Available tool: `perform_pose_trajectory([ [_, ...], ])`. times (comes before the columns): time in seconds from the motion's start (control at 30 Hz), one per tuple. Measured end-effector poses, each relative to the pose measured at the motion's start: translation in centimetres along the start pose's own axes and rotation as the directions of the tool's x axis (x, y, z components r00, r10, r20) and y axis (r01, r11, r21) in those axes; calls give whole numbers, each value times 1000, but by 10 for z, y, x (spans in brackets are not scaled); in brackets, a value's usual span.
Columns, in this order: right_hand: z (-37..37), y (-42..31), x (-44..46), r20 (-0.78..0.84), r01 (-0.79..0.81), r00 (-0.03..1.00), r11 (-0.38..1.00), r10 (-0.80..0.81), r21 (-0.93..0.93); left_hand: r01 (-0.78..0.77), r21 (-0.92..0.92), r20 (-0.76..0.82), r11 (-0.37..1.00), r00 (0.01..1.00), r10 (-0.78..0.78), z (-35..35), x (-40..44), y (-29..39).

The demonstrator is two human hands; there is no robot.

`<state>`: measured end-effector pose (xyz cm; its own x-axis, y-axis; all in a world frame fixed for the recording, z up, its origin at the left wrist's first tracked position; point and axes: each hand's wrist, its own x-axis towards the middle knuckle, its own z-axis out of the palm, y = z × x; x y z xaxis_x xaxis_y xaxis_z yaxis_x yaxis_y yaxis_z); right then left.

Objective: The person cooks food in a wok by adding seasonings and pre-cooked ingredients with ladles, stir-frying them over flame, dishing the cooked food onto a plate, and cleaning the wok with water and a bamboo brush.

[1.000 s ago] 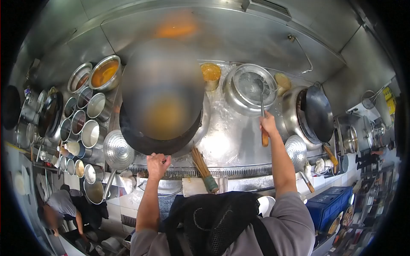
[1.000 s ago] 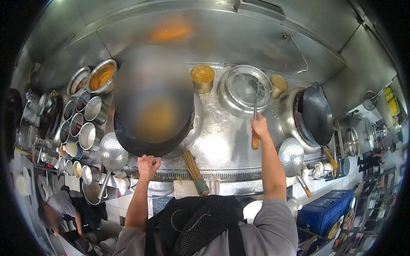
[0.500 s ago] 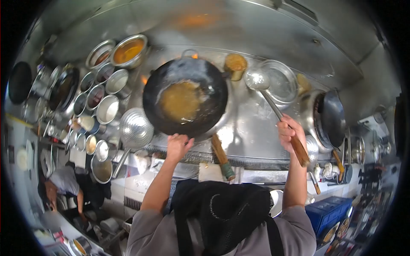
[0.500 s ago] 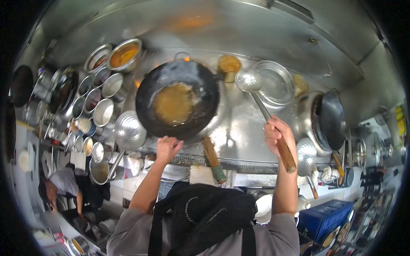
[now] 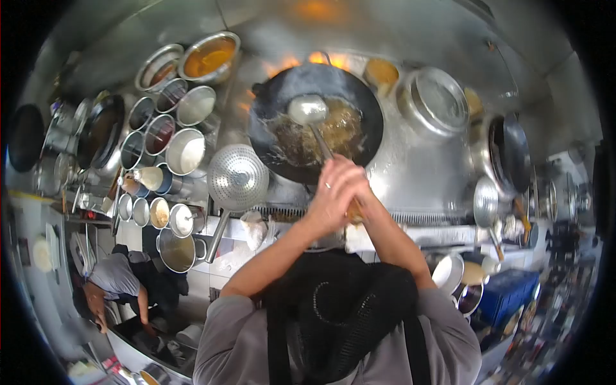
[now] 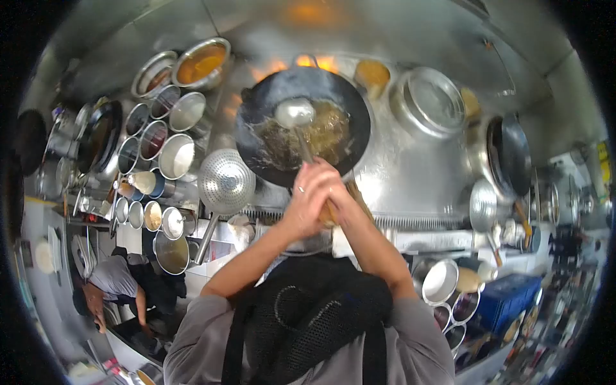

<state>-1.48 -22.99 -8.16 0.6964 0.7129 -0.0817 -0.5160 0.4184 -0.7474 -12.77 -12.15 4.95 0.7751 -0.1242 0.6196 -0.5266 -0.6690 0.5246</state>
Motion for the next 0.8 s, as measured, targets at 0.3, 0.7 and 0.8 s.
perform_pose_trajectory([
  [0.3, 40, -103, -58, -402, -271, 915, 686, -35, -676, 188, -443, -267, 877, 906, -329, -92, -21, -58],
  [0.7, -108, -9, -190, -554, -565, 825, -193, -111, -802, 133, -673, -350, 727, 809, -472, -161, -43, -122],
  [0.8, -95, -47, -199, -669, -585, 709, 344, -221, -734, 119, -789, -376, 602, 682, -628, -170, -63, -128],
])
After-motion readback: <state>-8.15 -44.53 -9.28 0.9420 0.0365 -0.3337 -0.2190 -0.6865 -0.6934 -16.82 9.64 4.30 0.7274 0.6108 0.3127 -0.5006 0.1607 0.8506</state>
